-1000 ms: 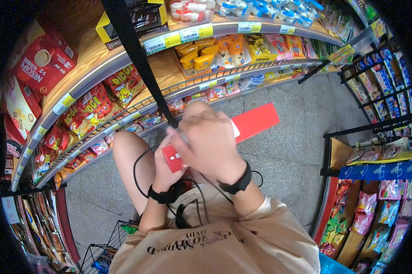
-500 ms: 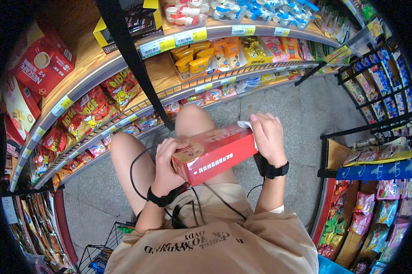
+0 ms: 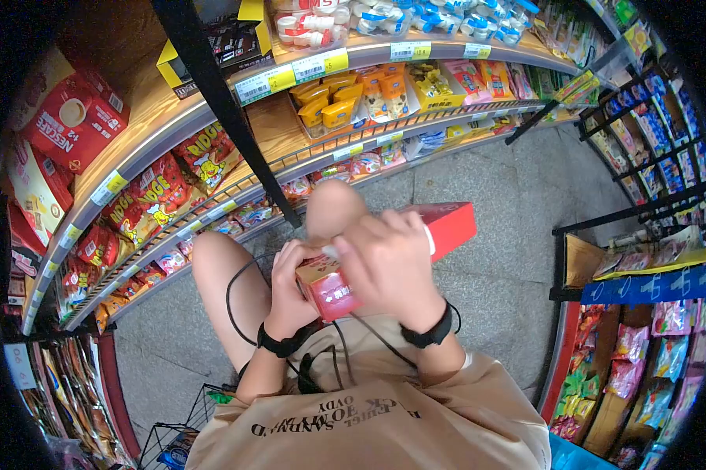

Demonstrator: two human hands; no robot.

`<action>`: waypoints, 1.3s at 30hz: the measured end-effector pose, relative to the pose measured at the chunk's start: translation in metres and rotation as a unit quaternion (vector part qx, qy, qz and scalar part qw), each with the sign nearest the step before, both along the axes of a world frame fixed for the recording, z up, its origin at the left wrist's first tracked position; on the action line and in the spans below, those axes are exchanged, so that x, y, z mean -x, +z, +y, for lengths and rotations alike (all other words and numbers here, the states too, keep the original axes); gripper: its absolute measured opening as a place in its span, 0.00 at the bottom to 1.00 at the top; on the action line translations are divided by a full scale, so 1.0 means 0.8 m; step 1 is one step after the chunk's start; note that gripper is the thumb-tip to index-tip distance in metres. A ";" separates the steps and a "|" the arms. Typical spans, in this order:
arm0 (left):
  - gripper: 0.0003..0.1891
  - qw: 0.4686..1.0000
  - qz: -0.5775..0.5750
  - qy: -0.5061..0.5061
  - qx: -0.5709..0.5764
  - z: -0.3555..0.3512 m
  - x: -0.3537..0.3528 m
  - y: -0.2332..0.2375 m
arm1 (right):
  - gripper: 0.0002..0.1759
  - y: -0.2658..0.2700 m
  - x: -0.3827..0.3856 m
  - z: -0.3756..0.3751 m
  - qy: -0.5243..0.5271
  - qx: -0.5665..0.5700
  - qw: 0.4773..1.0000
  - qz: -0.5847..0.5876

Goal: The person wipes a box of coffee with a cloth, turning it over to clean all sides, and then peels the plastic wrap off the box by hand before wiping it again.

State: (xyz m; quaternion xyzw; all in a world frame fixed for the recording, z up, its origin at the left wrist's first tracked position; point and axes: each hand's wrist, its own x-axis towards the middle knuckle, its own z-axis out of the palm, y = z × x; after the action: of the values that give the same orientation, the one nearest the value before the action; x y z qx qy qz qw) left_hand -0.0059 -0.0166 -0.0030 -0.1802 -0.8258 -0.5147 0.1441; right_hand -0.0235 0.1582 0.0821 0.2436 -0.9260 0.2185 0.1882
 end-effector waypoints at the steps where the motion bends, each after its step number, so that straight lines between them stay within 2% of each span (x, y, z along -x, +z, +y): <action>1: 0.24 1.000 -0.008 -0.003 -0.006 -0.001 -0.001 -0.001 | 0.08 0.005 -0.004 -0.011 0.011 -0.002 1.000 -0.013; 6: 0.22 0.999 -0.014 0.004 -0.047 -0.005 0.004 -0.031 | 0.09 0.013 -0.007 -0.050 0.067 0.000 0.998 -0.019; 10: 0.23 0.999 -0.004 -0.009 -0.049 -0.010 0.004 -0.030 | 0.09 0.017 0.000 -0.048 0.078 0.007 0.996 -0.042; 13: 0.25 0.998 -0.025 -0.001 -0.051 -0.009 0.003 -0.012 | 0.08 0.016 0.004 -0.032 0.053 0.010 0.998 -0.046; 16: 0.27 0.997 -0.011 -0.010 -0.080 -0.012 0.006 -0.026 | 0.09 0.010 0.010 -0.003 0.009 -0.008 0.998 -0.056; 25: 0.26 0.999 -0.005 -0.008 -0.035 -0.013 0.009 -0.014 | 0.16 -0.019 0.040 0.091 -0.093 0.006 0.992 -0.089; 29: 0.26 1.000 -0.003 -0.006 -0.028 -0.013 0.008 -0.014 | 0.17 -0.024 0.043 0.101 -0.107 0.008 0.990 -0.095; 39: 0.27 1.000 0.001 -0.002 -0.010 -0.008 0.003 -0.012 | 0.12 0.000 0.013 0.027 -0.019 -0.013 0.999 -0.044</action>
State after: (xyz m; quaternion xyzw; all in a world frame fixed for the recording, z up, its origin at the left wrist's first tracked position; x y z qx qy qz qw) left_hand -0.0085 -0.0227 -0.0127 -0.1807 -0.8201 -0.5230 0.1458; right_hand -0.0340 0.1801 0.0823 0.2183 -0.9408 0.2131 0.1478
